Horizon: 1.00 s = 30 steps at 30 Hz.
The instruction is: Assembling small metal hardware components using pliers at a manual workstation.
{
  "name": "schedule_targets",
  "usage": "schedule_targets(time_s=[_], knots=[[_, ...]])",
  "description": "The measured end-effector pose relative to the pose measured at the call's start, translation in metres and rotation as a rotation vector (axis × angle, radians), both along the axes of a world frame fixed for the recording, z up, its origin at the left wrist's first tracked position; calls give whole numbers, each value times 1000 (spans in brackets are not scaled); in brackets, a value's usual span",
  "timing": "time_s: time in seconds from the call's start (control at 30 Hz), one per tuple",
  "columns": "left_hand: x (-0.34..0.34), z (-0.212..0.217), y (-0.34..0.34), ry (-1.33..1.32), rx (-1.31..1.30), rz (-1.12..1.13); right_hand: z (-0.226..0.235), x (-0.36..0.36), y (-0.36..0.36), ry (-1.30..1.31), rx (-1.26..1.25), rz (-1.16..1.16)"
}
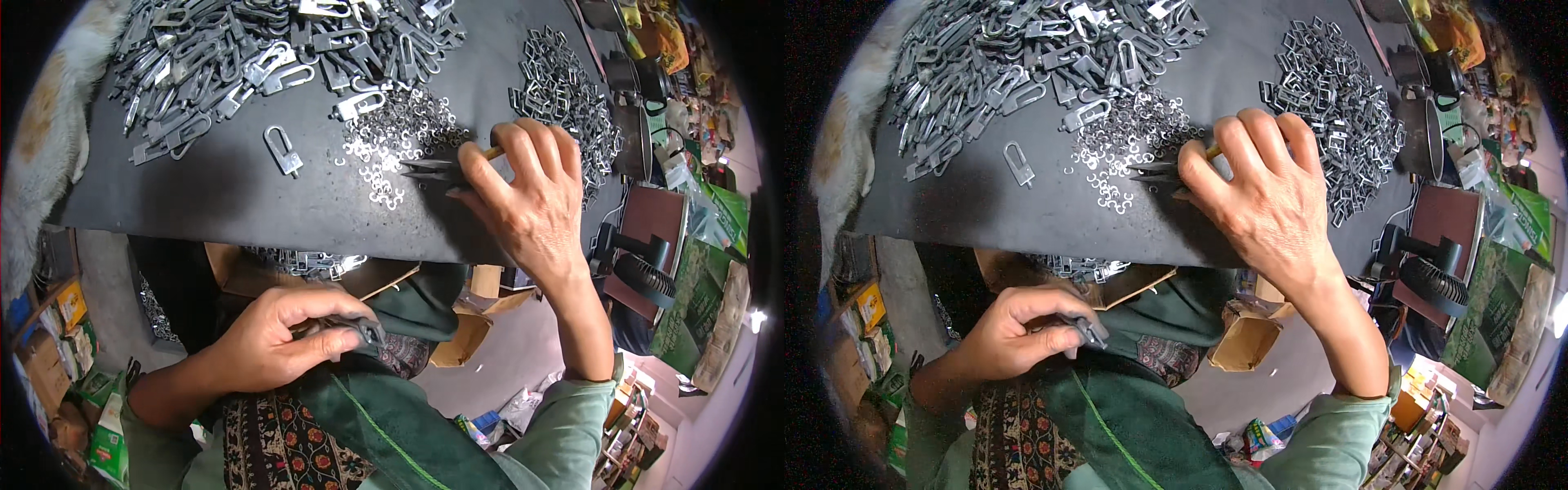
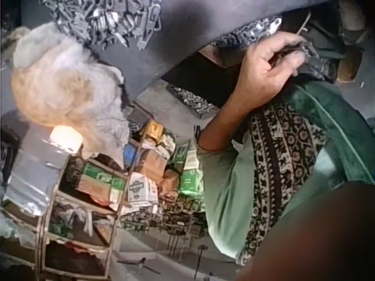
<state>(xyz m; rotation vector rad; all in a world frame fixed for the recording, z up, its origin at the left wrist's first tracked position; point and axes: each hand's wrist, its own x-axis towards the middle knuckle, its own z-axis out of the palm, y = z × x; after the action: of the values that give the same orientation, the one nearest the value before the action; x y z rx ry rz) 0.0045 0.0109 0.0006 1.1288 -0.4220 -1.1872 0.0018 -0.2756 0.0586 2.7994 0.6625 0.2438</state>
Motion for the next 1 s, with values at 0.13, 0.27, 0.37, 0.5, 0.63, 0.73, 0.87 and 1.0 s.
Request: schedule_targets(time_s=[0.13,0.27,0.37,0.5,0.63,0.73,0.87,1.0], knots=[[3,2,0,-151,-17,5,6,5,1,83,8,-17],[3,-2,2,-190,2,-19,10,10,1,113,-12,-5],[3,0,3,-206,16,-30,12,14,-1,121,-31,25],[3,4,1,-200,26,-2,16,18,-2,137,-54,67],[8,8,-1,-215,32,116,21,17,1,139,-3,108],[18,15,-4,-218,64,186,27,6,7,176,101,114],[23,22,-6,24,111,218,27,-9,19,261,320,159],[22,21,-9,112,97,170,23,-16,20,268,422,178]])
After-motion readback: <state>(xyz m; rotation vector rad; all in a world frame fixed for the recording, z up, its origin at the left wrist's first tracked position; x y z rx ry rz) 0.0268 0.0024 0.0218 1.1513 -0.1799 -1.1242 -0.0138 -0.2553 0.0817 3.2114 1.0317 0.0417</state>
